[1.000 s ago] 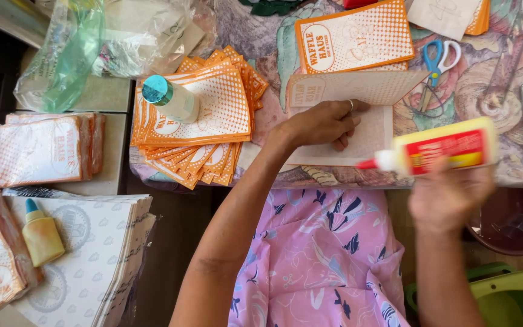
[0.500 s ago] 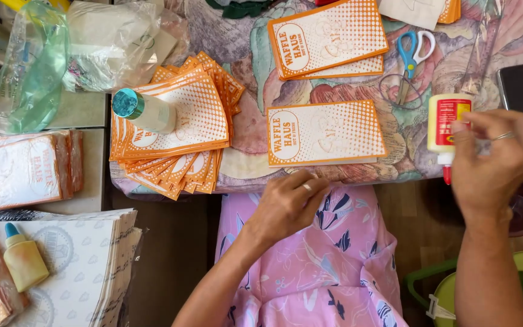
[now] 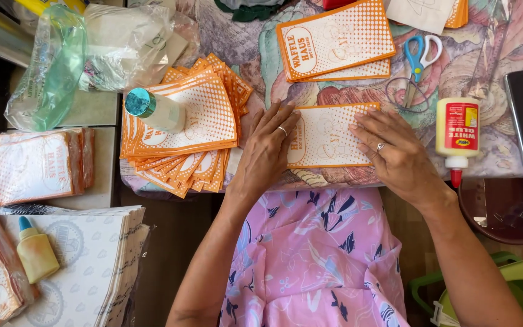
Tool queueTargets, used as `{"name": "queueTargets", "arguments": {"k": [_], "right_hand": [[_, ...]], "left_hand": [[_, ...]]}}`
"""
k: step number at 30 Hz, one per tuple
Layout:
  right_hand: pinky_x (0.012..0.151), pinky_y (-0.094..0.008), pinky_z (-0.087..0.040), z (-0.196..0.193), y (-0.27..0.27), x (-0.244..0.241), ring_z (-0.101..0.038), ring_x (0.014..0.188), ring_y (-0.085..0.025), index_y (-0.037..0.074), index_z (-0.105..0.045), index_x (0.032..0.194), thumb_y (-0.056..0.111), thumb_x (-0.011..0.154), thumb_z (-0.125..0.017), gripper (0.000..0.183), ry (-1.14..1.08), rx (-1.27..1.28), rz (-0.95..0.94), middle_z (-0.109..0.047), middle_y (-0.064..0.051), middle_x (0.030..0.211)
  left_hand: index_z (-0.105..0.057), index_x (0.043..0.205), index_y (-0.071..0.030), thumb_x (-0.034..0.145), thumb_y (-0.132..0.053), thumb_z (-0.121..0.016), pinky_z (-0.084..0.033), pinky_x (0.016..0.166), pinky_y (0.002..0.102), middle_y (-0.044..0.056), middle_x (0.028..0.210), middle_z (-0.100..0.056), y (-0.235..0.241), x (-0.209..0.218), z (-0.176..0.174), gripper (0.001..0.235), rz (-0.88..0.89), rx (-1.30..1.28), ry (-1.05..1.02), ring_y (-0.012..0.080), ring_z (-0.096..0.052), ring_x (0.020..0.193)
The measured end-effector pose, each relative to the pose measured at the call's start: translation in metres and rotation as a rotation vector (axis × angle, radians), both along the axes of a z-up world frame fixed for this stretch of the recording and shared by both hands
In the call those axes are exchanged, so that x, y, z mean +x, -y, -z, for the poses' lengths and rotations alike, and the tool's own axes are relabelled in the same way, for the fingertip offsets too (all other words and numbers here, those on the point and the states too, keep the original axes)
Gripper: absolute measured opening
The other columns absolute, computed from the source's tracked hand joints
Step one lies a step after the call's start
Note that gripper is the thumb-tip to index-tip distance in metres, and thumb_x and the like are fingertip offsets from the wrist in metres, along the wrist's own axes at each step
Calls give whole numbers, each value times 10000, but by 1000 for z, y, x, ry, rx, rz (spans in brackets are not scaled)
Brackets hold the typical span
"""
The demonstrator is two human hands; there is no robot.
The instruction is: Applying glue to the edges of paper bags and folding them to complete the assembly.
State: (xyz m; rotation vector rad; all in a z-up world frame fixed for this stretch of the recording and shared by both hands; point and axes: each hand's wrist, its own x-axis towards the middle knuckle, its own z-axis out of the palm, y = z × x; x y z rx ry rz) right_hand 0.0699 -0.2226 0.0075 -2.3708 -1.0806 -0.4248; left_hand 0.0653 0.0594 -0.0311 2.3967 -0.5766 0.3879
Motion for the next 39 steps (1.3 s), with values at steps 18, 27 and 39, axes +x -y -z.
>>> {"name": "queueTargets", "arguments": {"k": [18, 27, 39], "right_hand": [[1237, -491, -364, 12, 3, 3, -593, 1381, -354, -9, -680, 1367, 104, 1053, -647, 336, 63, -112, 94, -654, -202, 1449], [1242, -490, -368, 16, 5, 4, -599, 1381, -347, -1, -681, 1376, 94, 1039, -671, 350, 80, -128, 96, -659, -191, 1453], [1262, -511, -331, 19, 9, 4, -557, 1411, -362, 23, -642, 1416, 77, 1051, -628, 369, -17, -69, 76, -618, -191, 1486]], "left_hand": [[-601, 1426, -71, 1068, -222, -601, -345, 1195, 485, 82, 1518, -566, -7, 13, 13, 388, 9, -54, -23, 328, -478, 1457], [-577, 1462, -108, 1066, -240, -616, -316, 1222, 502, 48, 1554, -534, -9, 12, 17, 419, -5, -5, -35, 316, -440, 1496], [-585, 1450, -93, 1072, -235, -602, -318, 1211, 494, 72, 1548, -536, -10, 13, 16, 404, 4, 11, -22, 317, -438, 1488]]}}
